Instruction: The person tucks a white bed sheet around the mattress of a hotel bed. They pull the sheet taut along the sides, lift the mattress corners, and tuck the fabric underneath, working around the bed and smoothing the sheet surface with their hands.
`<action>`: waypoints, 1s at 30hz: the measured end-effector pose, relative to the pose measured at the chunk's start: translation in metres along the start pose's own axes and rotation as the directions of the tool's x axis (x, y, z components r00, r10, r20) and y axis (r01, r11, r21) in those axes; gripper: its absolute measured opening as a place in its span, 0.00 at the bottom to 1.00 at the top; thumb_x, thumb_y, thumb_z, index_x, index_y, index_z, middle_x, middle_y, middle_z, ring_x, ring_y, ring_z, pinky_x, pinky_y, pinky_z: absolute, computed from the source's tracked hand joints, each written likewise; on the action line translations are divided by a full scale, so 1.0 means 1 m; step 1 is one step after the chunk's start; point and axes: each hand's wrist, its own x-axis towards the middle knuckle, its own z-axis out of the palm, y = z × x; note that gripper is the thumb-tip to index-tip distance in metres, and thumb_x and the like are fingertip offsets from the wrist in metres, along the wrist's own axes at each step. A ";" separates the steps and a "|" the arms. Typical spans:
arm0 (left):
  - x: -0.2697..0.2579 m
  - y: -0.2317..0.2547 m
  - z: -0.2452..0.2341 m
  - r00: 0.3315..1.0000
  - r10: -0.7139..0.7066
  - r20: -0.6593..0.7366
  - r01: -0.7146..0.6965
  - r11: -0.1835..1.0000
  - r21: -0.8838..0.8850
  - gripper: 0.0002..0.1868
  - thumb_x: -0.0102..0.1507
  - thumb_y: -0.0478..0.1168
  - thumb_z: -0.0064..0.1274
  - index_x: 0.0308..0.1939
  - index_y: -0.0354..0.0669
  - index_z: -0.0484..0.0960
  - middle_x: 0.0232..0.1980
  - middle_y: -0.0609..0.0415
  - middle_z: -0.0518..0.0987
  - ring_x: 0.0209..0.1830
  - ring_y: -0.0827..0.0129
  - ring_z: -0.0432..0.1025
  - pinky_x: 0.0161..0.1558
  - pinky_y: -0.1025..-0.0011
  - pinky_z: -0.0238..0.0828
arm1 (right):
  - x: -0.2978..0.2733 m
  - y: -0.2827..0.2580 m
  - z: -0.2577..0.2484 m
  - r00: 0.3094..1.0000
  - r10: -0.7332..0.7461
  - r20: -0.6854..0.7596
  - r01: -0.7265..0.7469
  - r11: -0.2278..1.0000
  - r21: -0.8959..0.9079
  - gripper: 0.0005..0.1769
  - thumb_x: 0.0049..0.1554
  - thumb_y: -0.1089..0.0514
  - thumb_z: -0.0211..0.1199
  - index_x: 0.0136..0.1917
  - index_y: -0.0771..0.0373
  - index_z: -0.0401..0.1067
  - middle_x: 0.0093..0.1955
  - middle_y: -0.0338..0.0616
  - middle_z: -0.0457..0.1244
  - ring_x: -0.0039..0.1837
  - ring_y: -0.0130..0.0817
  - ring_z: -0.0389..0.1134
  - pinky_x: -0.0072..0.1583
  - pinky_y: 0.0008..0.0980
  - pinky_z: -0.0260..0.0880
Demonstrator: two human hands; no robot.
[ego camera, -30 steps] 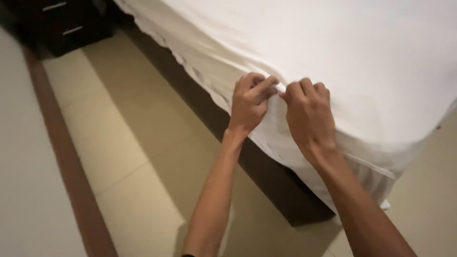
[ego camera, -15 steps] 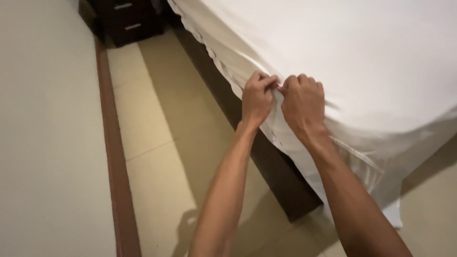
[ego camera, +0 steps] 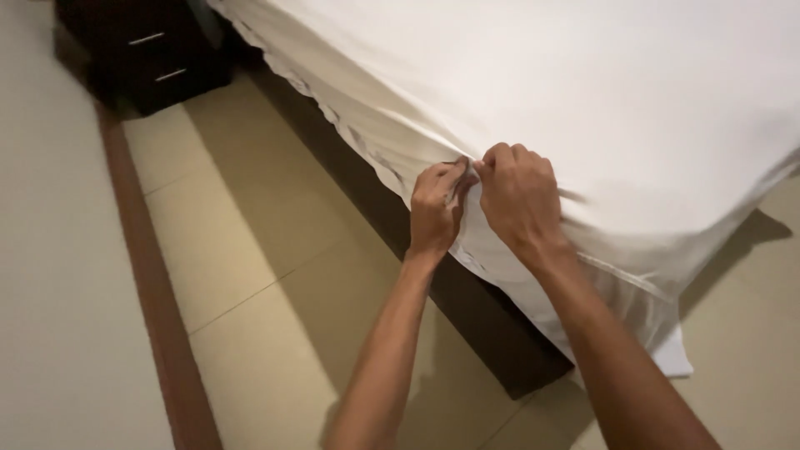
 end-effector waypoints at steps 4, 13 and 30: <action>0.002 -0.018 0.003 0.991 0.135 -0.028 -0.135 0.991 -0.012 0.10 0.64 0.30 0.60 0.49 0.36 0.83 0.47 0.46 0.82 0.52 0.52 0.76 0.57 0.59 0.74 | 0.006 -0.005 0.000 0.994 0.093 0.059 -0.095 0.995 0.034 0.13 0.66 0.54 0.65 0.45 0.66 0.74 0.40 0.51 0.67 0.42 0.47 0.68 0.51 0.48 0.67; -0.001 -0.035 -0.019 0.976 0.192 0.102 -0.184 0.980 -0.080 0.13 0.65 0.29 0.55 0.55 0.35 0.81 0.57 0.43 0.79 0.59 0.50 0.74 0.64 0.59 0.74 | -0.017 -0.007 0.008 0.999 0.011 -0.033 -0.017 0.982 -0.187 0.07 0.66 0.61 0.63 0.55 0.66 0.75 0.54 0.50 0.65 0.51 0.45 0.67 0.54 0.43 0.67; -0.027 -0.083 0.010 0.937 0.280 0.207 -0.314 0.936 0.156 0.15 0.62 0.32 0.58 0.54 0.34 0.82 0.53 0.44 0.80 0.58 0.53 0.75 0.62 0.63 0.74 | -0.040 -0.017 0.019 0.901 -0.405 0.158 0.382 0.563 -0.733 0.17 0.45 0.60 0.68 0.50 0.62 0.79 0.54 0.37 0.60 0.61 0.38 0.59 0.65 0.39 0.57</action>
